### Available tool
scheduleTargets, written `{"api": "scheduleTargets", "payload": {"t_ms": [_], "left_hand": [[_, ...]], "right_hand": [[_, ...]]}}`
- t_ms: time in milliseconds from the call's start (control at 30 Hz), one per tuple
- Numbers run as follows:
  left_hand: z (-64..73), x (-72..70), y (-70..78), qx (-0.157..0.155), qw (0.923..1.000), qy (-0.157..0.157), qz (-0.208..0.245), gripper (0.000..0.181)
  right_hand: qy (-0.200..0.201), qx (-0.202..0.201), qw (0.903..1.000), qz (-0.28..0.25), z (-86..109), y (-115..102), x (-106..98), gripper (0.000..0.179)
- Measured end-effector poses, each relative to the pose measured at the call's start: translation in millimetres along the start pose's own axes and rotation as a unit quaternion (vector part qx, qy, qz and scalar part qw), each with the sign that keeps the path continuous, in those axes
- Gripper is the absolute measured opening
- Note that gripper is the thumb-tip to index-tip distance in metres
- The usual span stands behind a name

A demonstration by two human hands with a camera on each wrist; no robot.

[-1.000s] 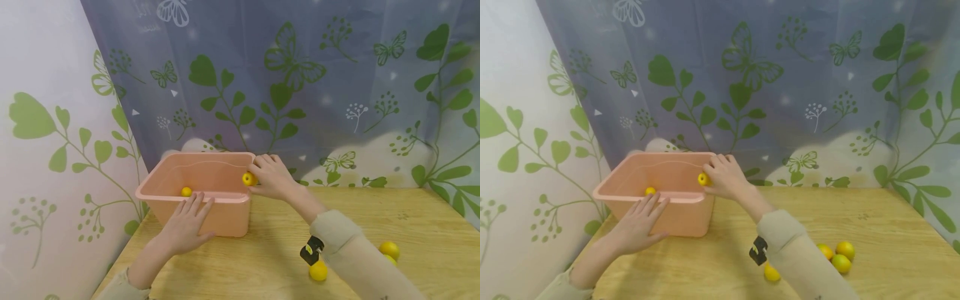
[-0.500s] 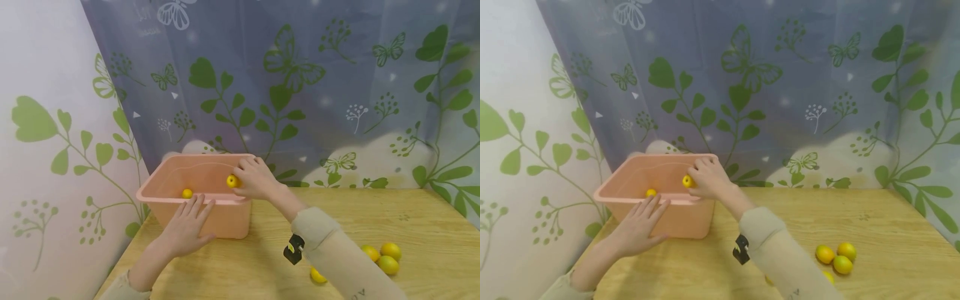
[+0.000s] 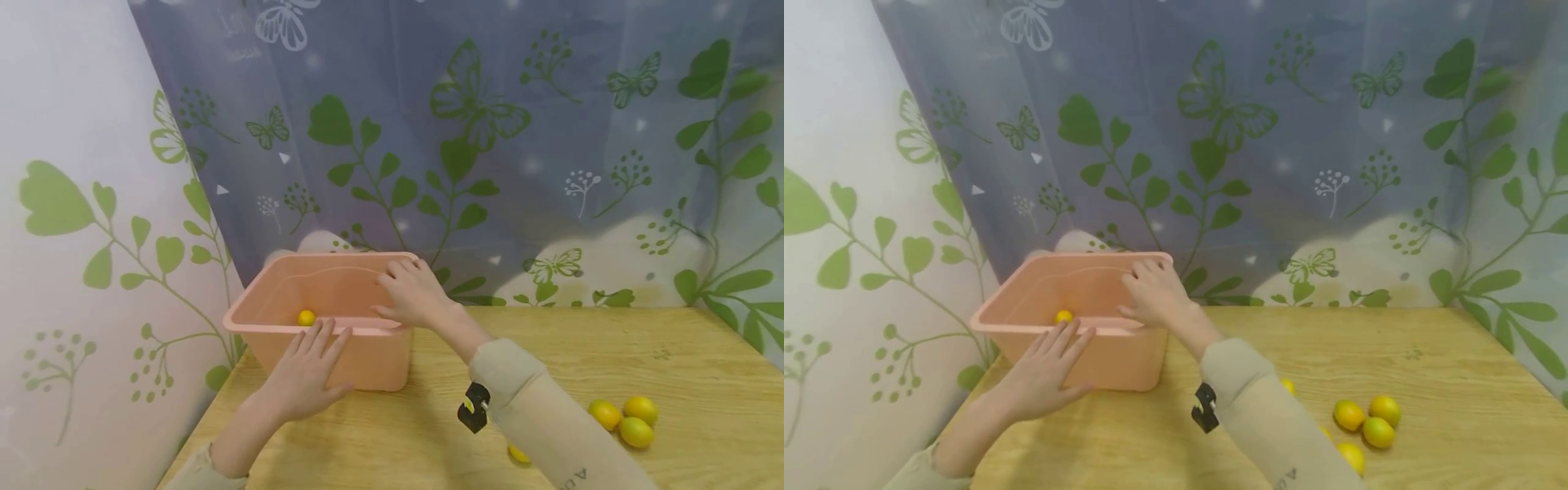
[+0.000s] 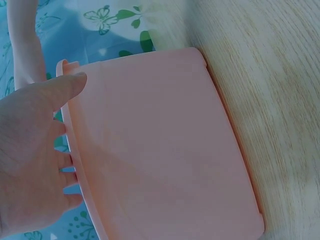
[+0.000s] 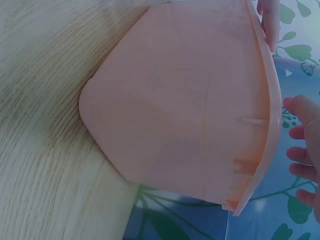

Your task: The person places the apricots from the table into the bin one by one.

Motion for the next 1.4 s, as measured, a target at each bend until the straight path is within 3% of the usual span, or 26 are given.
{"api": "scheduleTargets", "payload": {"t_ms": [400, 667, 800, 1233, 1400], "left_hand": [[0.2, -0.2, 1.2, -0.002, 1.0, -0.006, -0.003, 0.079], [-1.5, -0.9, 4.6, 0.003, 1.0, -0.002, -0.003, 0.079], [-1.2, -1.5, 4.5, 0.002, 1.0, -0.001, 0.004, 0.079], [2.0, 1.2, 1.6, -0.004, 1.0, 0.003, 0.007, 0.079], [1.2, -0.5, 2.2, -0.005, 1.0, 0.005, 0.005, 0.079]], "right_hand": [[0.023, 0.0, 0.9997, 0.005, 37.8, 5.6, -15.7, 0.041], [0.118, -0.056, 0.9911, 0.022, 78.8, 0.2, -37.8, 0.033], [0.135, -0.08, 0.9873, 0.024, 98.5, -4.6, -41.6, 0.038], [0.149, -0.101, 0.9836, 0.015, 169.3, -11.4, -26.9, 0.047], [0.144, -0.098, 0.9847, 0.008, 195.8, -7.8, -18.9, 0.039]]}}
Point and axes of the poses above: each hand's wrist, its own z-axis away from the middle knuckle, its own x-axis out of the palm, y = z × x, the point moved 8 cm from there along -z, towards the middle knuckle, and after that the axes turned 15 degrees about -x, right-handed, at the moved point
